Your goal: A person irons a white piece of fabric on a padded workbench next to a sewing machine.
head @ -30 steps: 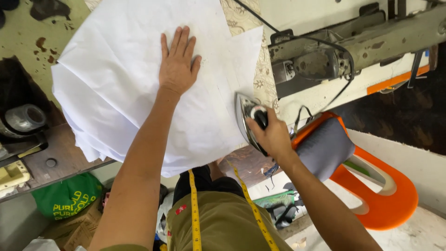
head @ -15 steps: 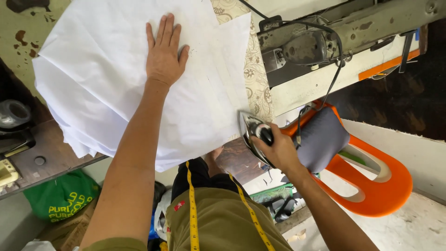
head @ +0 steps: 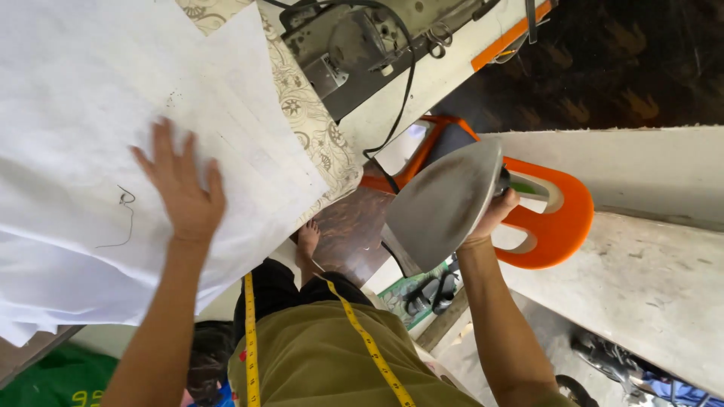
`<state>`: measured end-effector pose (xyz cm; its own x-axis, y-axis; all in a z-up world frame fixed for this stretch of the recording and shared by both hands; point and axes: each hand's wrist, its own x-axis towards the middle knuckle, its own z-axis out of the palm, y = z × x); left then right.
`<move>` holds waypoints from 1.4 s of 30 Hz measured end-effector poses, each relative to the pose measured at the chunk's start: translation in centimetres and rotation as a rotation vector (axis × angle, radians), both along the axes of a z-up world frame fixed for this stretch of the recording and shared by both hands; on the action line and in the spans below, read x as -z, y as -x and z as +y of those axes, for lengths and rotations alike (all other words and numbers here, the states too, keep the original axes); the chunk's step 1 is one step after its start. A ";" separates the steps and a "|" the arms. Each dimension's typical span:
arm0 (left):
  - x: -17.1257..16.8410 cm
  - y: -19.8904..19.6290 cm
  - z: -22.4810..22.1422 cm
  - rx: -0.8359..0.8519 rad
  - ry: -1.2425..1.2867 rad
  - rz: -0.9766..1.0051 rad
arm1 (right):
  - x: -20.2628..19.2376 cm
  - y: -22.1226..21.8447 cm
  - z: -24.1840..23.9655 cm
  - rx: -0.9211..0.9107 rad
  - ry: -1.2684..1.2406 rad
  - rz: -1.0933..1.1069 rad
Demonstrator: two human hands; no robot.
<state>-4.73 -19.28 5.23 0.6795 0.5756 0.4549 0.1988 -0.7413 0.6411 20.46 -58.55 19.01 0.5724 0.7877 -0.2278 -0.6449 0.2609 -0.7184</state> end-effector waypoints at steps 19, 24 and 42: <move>2.4 -10.7 -3.5 0.364 -0.303 0.424 | 6.3 9.0 8.9 0.137 0.850 -0.572; 2.5 -13.8 -1.3 0.402 -0.449 0.331 | 10.0 9.0 8.9 0.299 0.947 -0.810; -0.3 -11.0 -2.3 0.307 -0.288 0.237 | 15.4 12.1 -5.6 0.134 1.116 -0.883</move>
